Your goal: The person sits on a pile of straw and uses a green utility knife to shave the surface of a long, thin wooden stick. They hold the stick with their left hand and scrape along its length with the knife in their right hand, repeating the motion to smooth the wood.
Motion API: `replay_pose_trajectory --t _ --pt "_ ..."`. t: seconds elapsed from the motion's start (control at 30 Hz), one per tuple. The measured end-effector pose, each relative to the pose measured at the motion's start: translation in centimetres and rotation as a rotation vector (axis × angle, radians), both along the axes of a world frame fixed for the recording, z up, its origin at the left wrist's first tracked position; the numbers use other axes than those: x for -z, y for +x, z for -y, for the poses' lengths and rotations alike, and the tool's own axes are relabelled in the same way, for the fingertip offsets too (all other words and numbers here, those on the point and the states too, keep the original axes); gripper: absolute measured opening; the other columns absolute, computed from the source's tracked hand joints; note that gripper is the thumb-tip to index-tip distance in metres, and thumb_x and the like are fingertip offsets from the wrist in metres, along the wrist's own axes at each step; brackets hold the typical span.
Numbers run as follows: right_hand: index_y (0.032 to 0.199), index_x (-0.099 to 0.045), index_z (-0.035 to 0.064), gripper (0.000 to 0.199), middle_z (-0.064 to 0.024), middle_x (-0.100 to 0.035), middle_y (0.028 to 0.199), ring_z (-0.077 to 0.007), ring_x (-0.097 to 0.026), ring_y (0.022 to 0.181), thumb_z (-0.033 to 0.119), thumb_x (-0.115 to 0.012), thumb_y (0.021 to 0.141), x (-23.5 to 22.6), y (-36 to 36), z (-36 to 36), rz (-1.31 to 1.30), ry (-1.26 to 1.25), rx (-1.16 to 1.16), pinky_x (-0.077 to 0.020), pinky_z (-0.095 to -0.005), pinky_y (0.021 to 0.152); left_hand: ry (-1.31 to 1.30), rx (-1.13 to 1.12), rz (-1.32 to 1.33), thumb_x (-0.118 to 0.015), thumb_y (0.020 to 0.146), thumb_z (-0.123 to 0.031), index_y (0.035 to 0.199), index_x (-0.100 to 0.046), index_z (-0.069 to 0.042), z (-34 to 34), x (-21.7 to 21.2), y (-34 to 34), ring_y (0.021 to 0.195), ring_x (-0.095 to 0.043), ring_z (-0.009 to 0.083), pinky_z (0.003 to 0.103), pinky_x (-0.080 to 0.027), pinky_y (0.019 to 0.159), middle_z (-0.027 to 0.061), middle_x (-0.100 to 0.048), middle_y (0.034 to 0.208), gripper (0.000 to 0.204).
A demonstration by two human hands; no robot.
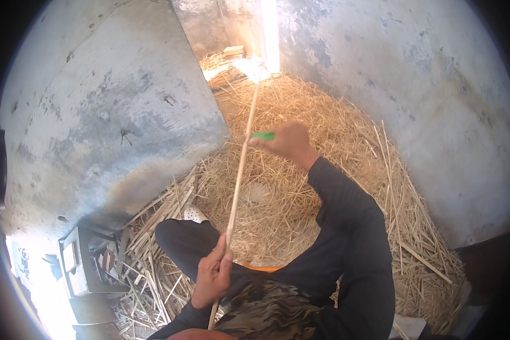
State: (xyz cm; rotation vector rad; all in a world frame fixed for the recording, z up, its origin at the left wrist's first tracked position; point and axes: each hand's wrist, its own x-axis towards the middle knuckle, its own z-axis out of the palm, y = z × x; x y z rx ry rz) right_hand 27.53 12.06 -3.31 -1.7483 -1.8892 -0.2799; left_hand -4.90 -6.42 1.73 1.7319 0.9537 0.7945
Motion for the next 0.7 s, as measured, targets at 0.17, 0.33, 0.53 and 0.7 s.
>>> replay_pose_trajectory --t 0.17,0.33,0.53,0.7 --pt "0.046 -0.049 0.0153 0.073 0.0051 -0.032 0.040 -0.0122 -0.029 0.033 0.079 -0.046 0.081 -0.6 5.0 -1.1 -0.016 0.124 0.102 -0.0216 -0.0313 0.034 -0.096 0.072 -0.033 -0.050 0.095 -0.003 0.139 -0.039 0.007 1.3 0.6 -0.7 0.064 -0.048 0.0041 0.019 -0.041 0.058 0.0056 -0.059 0.079 0.046" --pt "0.051 -0.052 0.0109 0.078 -0.0009 -0.044 0.047 -0.0152 -0.041 0.040 0.082 -0.041 0.080 -0.6 11.1 -3.4 -0.259 -0.011 0.438 -0.0271 -0.0337 0.038 -0.109 0.147 -0.102 -0.050 0.095 -0.002 0.138 -0.040 0.006 3.0 -0.8 -2.0 0.061 -0.047 0.0037 0.019 -0.041 0.056 0.0037 -0.056 0.071 0.045" --pt "0.060 -0.060 0.0062 0.083 -0.0086 -0.053 0.056 -0.0244 -0.052 0.051 0.083 -0.036 0.080 2.4 20.7 -2.0 -0.301 0.013 0.801 -0.0373 -0.0415 0.047 -0.319 0.233 -0.129 -0.053 0.094 -0.002 0.138 -0.043 0.004 3.9 -0.6 -2.9 0.059 -0.047 0.0045 0.020 -0.041 0.056 0.0025 -0.053 0.066 0.045" --pt "0.059 -0.055 0.0058 0.083 -0.0068 -0.050 0.057 -0.0228 -0.051 0.057 0.084 -0.035 0.080 2.9 20.0 1.3 -0.336 -0.173 0.868 -0.0393 -0.0420 0.054 -0.147 0.139 -0.083 -0.052 0.095 -0.006 0.138 -0.043 0.004 4.0 -0.4 -3.4 0.059 -0.046 0.0047 0.021 -0.039 0.054 0.0037 -0.052 0.065 0.044"
